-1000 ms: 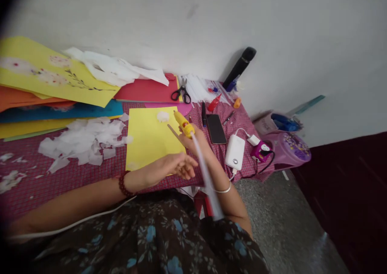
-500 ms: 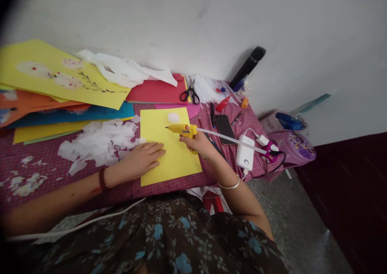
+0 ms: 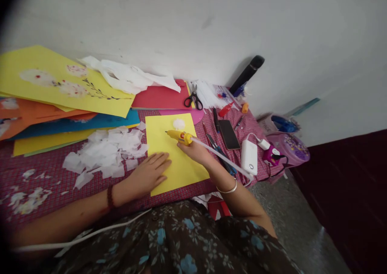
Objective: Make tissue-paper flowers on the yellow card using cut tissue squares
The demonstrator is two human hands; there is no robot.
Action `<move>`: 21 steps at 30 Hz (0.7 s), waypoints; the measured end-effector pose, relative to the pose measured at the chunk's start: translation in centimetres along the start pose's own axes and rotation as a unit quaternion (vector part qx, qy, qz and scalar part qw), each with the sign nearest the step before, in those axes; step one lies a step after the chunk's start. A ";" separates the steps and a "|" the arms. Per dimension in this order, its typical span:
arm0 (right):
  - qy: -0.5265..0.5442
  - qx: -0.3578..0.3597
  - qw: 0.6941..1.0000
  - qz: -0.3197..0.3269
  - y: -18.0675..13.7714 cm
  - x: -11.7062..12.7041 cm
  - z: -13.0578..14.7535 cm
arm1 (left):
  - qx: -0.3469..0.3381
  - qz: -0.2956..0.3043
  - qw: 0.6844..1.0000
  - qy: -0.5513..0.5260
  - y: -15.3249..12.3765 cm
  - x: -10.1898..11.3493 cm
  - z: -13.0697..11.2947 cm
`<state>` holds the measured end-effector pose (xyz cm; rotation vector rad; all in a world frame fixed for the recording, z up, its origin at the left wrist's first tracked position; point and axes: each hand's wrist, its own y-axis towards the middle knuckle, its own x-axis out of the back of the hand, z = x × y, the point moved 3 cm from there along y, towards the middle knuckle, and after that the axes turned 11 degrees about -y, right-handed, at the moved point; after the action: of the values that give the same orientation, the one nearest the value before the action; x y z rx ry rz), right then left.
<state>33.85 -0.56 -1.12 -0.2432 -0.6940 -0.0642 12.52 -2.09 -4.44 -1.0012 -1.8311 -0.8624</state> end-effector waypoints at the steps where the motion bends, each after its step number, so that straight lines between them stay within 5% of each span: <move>1: -0.012 0.018 1.000 -0.010 0.1 -0.3 -0.1 | -0.010 0.011 1.000 -0.011 0.0 -0.3 -0.2; 8: -0.062 0.106 0.991 -0.060 0.5 -1.4 -0.5 | -0.014 0.023 0.999 -0.030 0.0 -0.1 0.1; 21: -0.082 0.079 0.990 -0.078 1.0 -2.0 -1.3 | -0.017 0.032 0.997 -0.070 0.0 0.4 0.8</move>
<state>33.28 0.08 -3.54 -0.0429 -0.8774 -0.1386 12.12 -1.34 -4.41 -1.1619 -1.8960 -0.8034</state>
